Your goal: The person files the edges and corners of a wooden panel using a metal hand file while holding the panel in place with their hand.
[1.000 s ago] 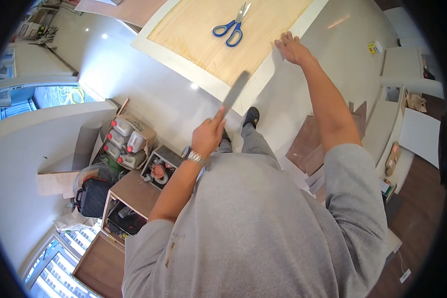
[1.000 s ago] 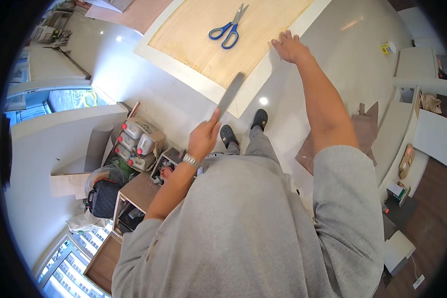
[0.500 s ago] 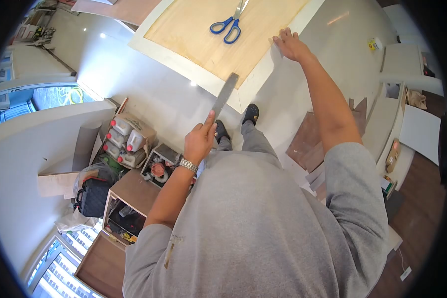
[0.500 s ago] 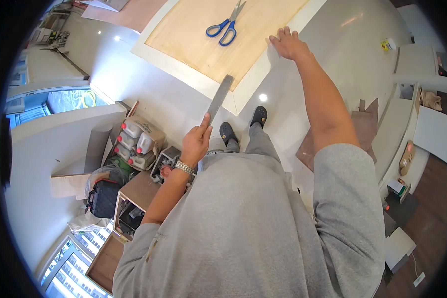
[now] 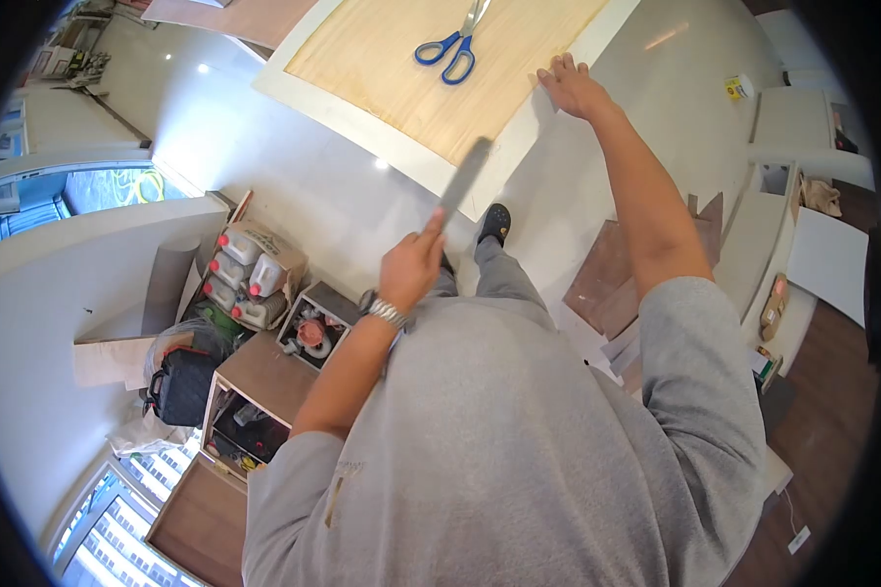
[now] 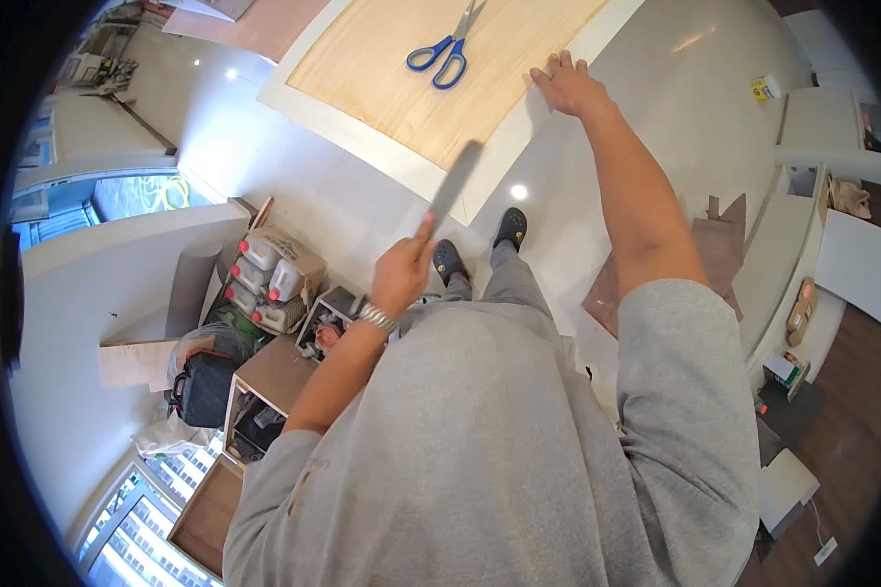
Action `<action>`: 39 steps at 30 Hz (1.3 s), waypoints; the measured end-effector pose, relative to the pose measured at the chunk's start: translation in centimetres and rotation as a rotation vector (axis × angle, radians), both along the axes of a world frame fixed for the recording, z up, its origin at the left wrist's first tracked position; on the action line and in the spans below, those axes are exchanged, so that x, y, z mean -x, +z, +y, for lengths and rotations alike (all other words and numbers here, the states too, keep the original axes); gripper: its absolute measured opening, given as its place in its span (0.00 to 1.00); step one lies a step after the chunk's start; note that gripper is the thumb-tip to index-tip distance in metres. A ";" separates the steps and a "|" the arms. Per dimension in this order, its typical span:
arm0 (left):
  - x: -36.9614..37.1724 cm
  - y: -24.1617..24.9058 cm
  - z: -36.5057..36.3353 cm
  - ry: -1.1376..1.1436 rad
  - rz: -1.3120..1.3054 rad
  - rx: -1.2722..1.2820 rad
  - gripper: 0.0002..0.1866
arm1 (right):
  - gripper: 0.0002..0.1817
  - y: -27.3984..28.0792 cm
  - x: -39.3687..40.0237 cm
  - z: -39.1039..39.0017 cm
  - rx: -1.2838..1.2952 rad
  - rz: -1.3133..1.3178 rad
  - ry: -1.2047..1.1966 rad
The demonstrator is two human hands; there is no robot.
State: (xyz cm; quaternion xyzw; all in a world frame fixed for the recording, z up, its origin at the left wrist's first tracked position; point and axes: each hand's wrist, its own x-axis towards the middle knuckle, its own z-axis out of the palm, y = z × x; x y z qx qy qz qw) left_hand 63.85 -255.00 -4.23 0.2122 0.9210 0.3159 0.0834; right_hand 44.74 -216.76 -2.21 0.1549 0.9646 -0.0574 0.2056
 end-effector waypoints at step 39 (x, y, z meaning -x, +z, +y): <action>-0.2 1.0 0.4 0.004 -0.029 0.031 0.26 | 0.39 0.4 0.1 0.0 0.014 0.027 -0.001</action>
